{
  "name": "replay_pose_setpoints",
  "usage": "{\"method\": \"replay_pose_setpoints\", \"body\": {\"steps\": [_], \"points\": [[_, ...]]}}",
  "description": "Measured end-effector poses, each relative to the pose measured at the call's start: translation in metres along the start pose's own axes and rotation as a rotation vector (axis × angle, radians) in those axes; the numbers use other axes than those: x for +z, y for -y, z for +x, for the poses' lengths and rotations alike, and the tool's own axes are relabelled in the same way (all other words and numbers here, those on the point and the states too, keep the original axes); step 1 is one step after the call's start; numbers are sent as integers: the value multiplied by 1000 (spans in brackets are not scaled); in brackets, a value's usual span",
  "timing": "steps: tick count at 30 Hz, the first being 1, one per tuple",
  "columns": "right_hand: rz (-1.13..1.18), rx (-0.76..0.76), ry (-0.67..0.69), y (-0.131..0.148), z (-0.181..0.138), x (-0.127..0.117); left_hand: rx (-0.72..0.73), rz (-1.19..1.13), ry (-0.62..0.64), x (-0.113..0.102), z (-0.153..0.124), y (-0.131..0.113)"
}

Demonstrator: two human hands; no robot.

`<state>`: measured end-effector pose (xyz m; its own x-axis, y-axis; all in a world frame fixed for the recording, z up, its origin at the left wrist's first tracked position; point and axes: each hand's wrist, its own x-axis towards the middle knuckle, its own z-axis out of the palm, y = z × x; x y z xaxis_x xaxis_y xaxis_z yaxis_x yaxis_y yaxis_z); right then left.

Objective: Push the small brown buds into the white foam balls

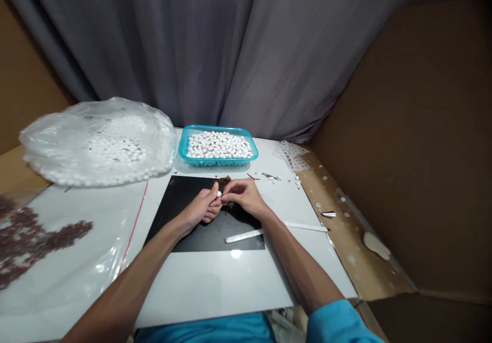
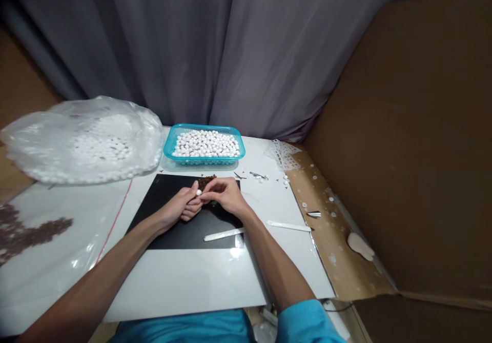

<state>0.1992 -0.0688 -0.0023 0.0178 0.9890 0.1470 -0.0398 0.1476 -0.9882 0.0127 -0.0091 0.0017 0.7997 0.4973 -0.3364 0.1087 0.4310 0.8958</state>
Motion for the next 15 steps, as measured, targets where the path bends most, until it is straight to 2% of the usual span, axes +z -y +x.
{"method": "replay_pose_setpoints", "body": {"steps": [6, 15], "points": [[31, -22, 1, 0, -1, 0, 59, -26, 78, 3, -2, 4], [-4, -79, -21, 0, -2, 2, 101, 33, 46, 7, -2, 6]]}}
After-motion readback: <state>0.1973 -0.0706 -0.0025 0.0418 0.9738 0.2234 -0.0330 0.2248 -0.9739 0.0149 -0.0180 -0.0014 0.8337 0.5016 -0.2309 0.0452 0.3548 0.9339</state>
